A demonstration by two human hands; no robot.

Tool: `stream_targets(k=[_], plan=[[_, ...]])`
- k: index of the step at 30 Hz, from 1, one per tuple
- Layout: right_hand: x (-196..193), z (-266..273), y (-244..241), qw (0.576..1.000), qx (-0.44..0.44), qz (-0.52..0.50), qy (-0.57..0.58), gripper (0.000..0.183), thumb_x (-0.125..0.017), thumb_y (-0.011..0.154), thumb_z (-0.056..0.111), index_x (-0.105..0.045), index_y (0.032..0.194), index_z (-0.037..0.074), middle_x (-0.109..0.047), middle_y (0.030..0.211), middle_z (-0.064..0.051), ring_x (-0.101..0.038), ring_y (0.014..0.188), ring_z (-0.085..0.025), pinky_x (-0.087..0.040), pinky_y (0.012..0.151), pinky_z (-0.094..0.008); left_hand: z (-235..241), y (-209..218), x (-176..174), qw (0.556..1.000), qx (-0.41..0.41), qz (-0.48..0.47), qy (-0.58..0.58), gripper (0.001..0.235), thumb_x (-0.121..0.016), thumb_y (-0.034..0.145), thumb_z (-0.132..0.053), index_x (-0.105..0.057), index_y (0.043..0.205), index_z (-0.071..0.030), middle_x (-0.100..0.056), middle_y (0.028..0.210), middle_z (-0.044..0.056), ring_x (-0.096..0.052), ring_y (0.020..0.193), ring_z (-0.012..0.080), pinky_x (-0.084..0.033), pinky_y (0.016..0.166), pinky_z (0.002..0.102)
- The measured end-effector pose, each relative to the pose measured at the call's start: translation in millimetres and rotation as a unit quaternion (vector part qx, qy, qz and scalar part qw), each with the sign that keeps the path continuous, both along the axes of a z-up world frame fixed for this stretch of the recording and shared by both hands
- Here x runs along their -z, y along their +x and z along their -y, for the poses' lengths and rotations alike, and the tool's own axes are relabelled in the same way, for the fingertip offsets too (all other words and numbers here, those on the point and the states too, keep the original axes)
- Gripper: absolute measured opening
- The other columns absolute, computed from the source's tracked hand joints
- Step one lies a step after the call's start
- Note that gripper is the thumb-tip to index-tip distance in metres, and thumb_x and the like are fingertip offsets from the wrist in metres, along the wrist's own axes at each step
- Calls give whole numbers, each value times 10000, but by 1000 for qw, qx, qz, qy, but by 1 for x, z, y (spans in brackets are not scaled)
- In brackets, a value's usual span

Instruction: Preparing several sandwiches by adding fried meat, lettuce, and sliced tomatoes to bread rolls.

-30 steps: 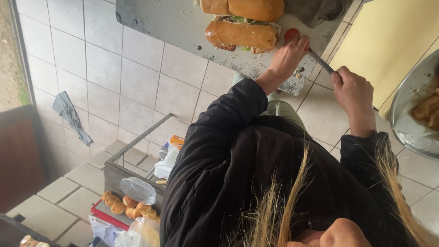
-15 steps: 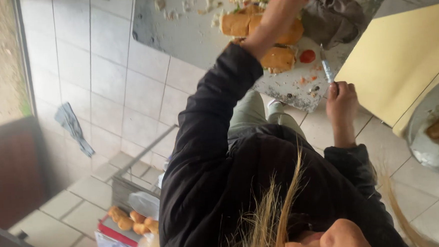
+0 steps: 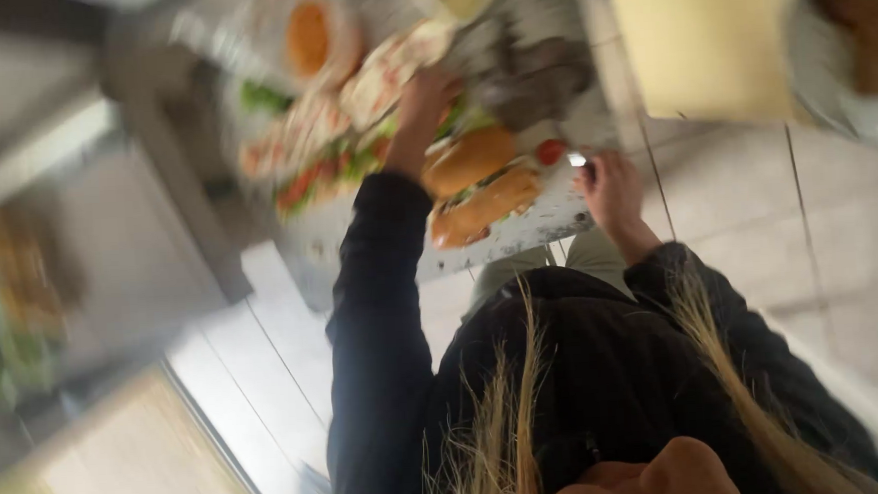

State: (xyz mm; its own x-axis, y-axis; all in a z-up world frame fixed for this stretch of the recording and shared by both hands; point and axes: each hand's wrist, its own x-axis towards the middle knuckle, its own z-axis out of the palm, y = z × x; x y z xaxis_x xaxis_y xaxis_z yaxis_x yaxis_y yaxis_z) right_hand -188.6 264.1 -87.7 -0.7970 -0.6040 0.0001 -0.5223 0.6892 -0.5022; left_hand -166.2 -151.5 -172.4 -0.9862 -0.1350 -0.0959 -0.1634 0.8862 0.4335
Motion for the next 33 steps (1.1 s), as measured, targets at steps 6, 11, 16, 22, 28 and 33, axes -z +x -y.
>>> stream_targets(k=[6, 11, 16, 22, 28, 33], plan=[[-63, -22, -21, 994, 96, 13, -43, 290, -770, 979, 321, -680, 1079, 63, -680, 1001, -108, -680, 875, -292, -561, 711, -431, -23, 10, -102, 982, 62, -112, -136, 231, -663, 849, -74, -735, 1049, -165, -716, 934, 31, -669, 929, 267, -557, 820, 389], [-84, -124, -98, 974, 170, 0, -148, 162, -716, 1031, 148, -684, 1165, 63, -716, 1040, -93, -722, 792, -194, -566, 638, -323, -53, -6, -144, 980, 54, -154, -113, 353, -656, 899, -21, -720, 1221, -151, -740, 1102, 55, -683, 1054, 271, -570, 908, 392], [-90, -259, -233, 959, 232, -113, -114, 129, -716, 1095, 79, -742, 1220, 102, -743, 1145, -107, -768, 909, -237, -619, 703, -322, -165, -48, -225, 988, 16, -149, -40, 316, -649, 969, -26, -721, 1264, -117, -740, 1135, 104, -680, 1050, 318, -558, 893, 426], [-109, -295, -340, 967, 87, -238, -9, 434, -824, 823, 127, -735, 1235, 25, -709, 1263, -168, -648, 1127, -388, -544, 951, -444, -298, -112, -263, 981, 38, -179, 70, 241, -670, 973, -63, -716, 1205, -109, -737, 1097, 106, -694, 1029, 317, -585, 875, 415], [-102, -325, -369, 973, 4, -196, 124, 219, -808, 971, 211, -724, 1126, 82, -697, 1062, -112, -671, 1040, -326, -564, 835, -440, -360, -138, -265, 979, 36, -169, 106, 167, -677, 989, -72, -727, 1144, -108, -754, 1044, 75, -717, 987, 274, -603, 830, 387], [-144, -352, -386, 980, 19, -191, -50, 112, -649, 1039, 70, -681, 1119, -1, -716, 1053, -106, -706, 911, -213, -561, 821, -340, -396, -164, -272, 969, 6, -159, 190, 205, -693, 1001, -119, -742, 1200, -108, -765, 1115, 81, -728, 1007, 257, -602, 867, 373]])
